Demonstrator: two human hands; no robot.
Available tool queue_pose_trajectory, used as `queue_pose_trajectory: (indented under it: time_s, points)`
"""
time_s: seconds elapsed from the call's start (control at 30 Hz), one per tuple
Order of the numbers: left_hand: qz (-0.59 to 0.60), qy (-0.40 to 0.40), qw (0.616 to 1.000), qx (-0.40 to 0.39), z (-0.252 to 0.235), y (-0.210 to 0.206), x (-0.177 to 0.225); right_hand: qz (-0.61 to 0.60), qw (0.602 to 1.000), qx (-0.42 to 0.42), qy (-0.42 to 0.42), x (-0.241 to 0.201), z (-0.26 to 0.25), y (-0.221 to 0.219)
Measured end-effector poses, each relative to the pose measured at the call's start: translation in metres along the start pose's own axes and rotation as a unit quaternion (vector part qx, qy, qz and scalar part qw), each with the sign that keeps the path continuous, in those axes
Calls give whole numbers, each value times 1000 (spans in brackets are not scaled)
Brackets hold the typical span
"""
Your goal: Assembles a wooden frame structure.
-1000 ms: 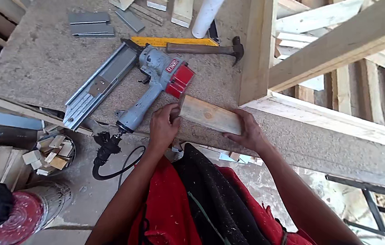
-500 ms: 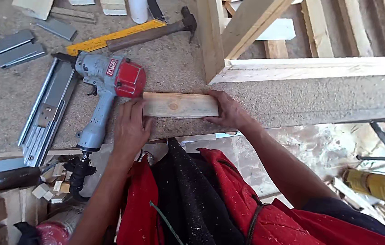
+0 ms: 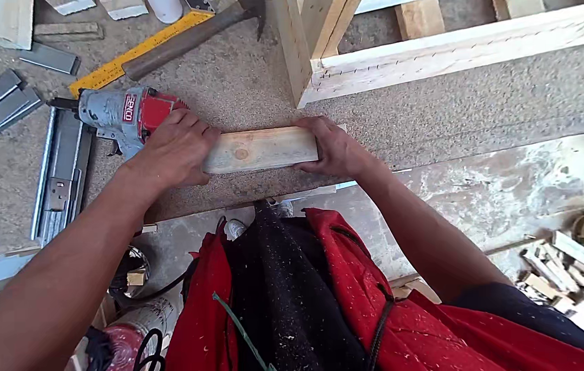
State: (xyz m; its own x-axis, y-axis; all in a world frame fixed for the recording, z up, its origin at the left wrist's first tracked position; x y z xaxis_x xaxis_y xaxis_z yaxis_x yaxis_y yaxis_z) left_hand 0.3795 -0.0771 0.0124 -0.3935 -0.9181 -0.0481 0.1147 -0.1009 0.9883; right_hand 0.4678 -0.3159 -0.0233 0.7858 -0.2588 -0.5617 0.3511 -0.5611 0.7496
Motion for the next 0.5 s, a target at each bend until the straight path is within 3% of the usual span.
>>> queue_pose_trajectory:
  time_s: [0.5]
  points:
    - [-19,12,1000,7,1,-4,3,-8,999,-27,21,3,1,0]
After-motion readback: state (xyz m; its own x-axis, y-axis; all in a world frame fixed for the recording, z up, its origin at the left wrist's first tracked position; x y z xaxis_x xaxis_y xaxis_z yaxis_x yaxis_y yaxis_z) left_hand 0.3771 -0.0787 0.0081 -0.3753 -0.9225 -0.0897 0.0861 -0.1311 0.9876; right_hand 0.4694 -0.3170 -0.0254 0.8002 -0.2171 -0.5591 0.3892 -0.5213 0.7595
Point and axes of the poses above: each hand's wrist, its own z-axis away from the middle knuckle, its own y-axis out of the back of the hand, x = y × z, the point moved 8 cm from there along -z, towards the middle knuckle, and after that the axes turned 8 degrees about x, right-handed, at the moved point
